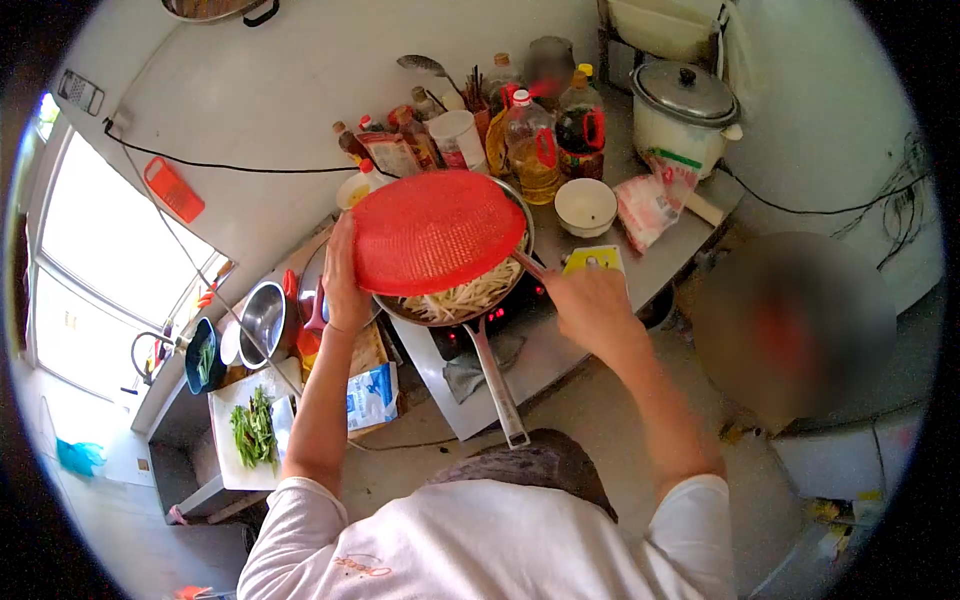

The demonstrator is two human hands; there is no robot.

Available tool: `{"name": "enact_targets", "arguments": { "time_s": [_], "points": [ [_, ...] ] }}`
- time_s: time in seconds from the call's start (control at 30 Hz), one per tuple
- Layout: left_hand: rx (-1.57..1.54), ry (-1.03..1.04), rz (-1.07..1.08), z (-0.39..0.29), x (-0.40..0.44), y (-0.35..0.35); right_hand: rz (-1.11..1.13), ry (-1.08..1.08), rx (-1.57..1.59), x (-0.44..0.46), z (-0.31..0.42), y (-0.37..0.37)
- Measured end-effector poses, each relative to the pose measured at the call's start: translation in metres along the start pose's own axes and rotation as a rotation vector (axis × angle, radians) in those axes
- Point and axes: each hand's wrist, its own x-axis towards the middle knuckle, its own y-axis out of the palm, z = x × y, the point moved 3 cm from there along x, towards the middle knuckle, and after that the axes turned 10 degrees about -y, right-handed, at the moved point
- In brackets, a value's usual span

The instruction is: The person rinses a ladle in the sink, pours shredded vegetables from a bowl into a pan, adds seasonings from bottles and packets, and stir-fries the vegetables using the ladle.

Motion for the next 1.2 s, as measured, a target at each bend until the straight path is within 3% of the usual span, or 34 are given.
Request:
{"name": "enact_targets", "arguments": {
  "time_s": [0.13,0.27,0.3,0.4,0.43,0.53,0.57,0.67,0.7,0.8,0.83,0.93,1.07,1.17,1.2],
  "points": [
    [0.034,-0.060,0.072,0.005,-0.004,-0.001,-0.090,-0.059,-0.042,0.012,0.013,-0.024],
    [-0.020,-0.149,-0.213,0.014,0.004,-0.019,-0.135,-0.043,-0.064,0.016,0.020,-0.031],
    [0.071,-0.019,-0.089,0.013,0.004,-0.020,-0.150,-0.050,-0.067,0.017,0.020,-0.031],
    [0.063,-0.080,-0.033,0.014,-0.004,-0.025,-0.140,-0.057,-0.103,0.018,0.021,-0.035],
    [-0.062,-0.228,-0.136,0.026,-0.009,-0.025,-0.161,-0.048,-0.099,0.019,0.022,-0.035],
    [0.035,-0.180,-0.151,0.028,-0.014,-0.023,-0.180,-0.042,-0.106,0.019,0.025,-0.034],
    [0.115,-0.046,-0.042,0.009,-0.008,-0.030,-0.168,-0.052,-0.114,0.020,0.026,-0.035],
    [0.117,-0.120,-0.097,0.014,-0.006,-0.038,-0.183,-0.045,-0.079,0.023,0.030,-0.034],
    [0.018,-0.221,-0.246,0.031,-0.009,-0.036,-0.195,-0.037,-0.062,0.023,0.030,-0.033],
    [-0.485,-0.664,-0.431,0.095,-0.025,-0.035,-0.205,0.035,0.020,0.020,0.027,-0.033],
    [-0.522,-0.694,-0.447,0.110,-0.028,-0.037,-0.179,0.039,0.066,0.022,0.026,-0.031],
    [-1.033,-1.026,-0.411,0.111,-0.032,-0.041,-0.110,0.053,0.248,0.027,0.021,-0.017],
    [-1.159,-1.181,-0.492,0.103,-0.044,-0.062,-0.096,0.109,0.602,0.037,0.006,0.028],
    [-1.403,-1.093,-0.346,0.144,-0.069,-0.117,-0.032,0.226,0.824,0.047,0.002,0.041],
    [-1.243,-0.999,-0.405,0.181,-0.085,-0.133,-0.051,0.258,0.808,0.053,-0.002,0.045]
  ]
}}
